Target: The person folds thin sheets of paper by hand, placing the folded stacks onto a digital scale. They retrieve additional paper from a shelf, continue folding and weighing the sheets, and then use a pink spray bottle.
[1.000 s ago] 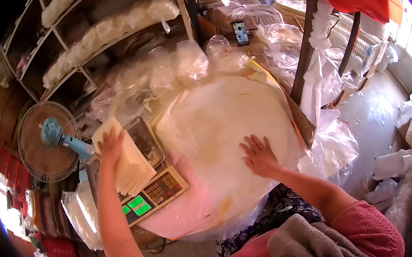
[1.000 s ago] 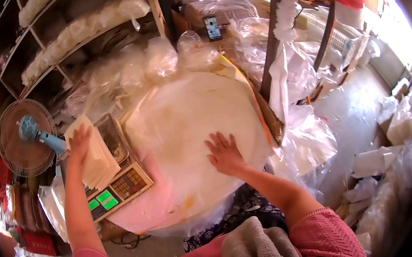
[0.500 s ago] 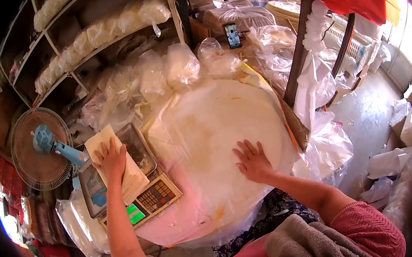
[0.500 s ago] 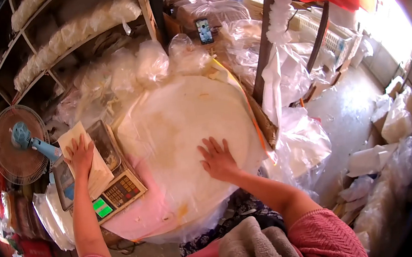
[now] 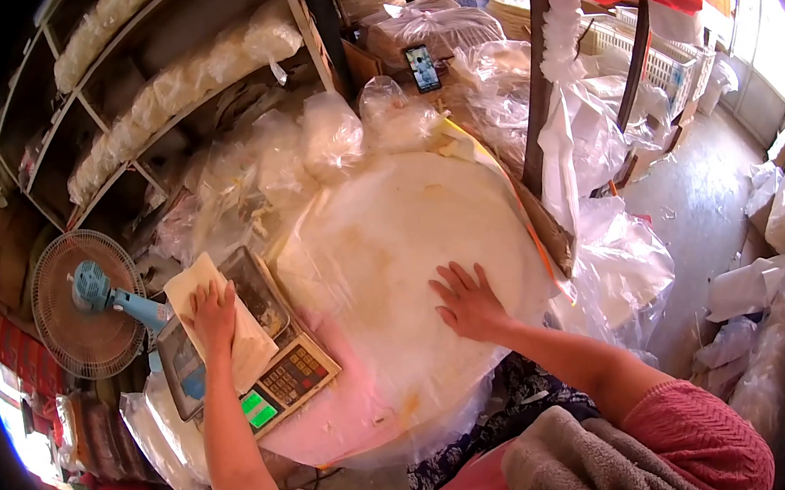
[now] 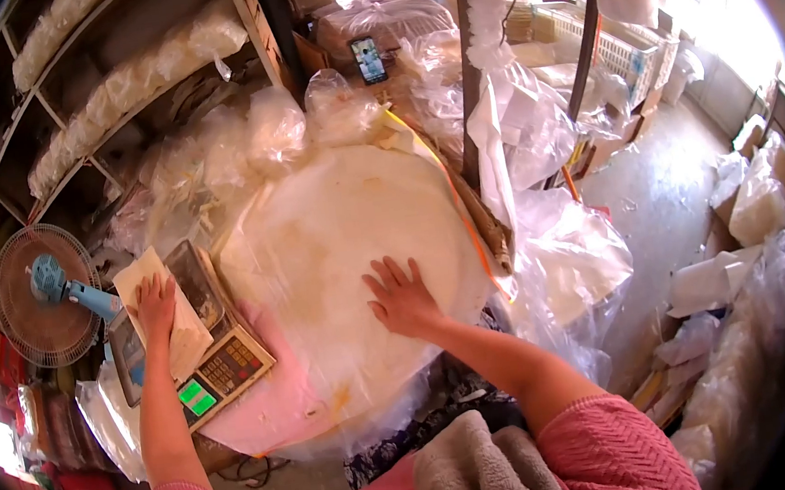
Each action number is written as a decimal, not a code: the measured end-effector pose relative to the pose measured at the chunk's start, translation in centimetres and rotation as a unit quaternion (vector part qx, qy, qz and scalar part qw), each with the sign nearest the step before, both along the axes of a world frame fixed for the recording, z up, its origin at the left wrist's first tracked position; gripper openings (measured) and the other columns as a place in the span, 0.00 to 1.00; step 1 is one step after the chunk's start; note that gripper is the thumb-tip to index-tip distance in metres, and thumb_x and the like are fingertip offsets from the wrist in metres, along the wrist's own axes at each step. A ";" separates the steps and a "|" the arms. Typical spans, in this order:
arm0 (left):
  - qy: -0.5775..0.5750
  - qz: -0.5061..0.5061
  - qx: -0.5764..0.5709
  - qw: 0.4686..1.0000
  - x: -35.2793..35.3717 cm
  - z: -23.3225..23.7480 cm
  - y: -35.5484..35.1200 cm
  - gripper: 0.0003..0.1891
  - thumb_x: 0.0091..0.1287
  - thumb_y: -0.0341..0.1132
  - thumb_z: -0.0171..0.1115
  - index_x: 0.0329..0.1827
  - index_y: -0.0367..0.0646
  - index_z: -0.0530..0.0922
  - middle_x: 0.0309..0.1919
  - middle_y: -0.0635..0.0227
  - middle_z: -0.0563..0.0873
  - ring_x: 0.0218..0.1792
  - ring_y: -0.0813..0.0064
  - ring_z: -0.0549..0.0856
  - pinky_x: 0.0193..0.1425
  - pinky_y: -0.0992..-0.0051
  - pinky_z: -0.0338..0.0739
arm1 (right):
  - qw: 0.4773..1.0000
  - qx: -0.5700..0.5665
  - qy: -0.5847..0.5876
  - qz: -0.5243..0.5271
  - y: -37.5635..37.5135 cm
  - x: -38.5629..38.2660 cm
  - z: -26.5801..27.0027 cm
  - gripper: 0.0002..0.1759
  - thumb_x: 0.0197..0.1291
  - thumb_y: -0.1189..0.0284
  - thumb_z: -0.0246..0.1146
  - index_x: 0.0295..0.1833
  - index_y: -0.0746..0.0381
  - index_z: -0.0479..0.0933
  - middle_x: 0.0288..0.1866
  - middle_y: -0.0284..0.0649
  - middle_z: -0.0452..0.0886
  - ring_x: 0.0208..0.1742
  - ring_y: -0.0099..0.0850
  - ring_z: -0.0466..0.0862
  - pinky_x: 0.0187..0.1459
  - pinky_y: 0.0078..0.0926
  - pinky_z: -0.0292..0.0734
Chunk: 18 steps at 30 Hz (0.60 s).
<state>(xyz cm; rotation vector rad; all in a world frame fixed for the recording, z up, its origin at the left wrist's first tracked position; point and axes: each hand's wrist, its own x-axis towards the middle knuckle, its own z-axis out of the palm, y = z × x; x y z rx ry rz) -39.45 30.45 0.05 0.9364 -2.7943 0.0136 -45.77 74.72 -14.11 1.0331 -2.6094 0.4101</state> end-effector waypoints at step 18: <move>0.076 -0.157 0.088 0.981 3.0 0.5 2.0 0.30 0.70 0.41 0.48 0.72 0.36 0.57 0.73 0.55 0.59 0.73 0.55 0.56 0.76 0.62 0.44 | 0.991 0.050 -0.119 0.031 -0.6 -2.0 2.4 0.29 0.60 0.63 0.55 0.66 0.60 0.64 0.71 0.52 0.58 0.72 0.50 0.56 0.65 0.65 0.48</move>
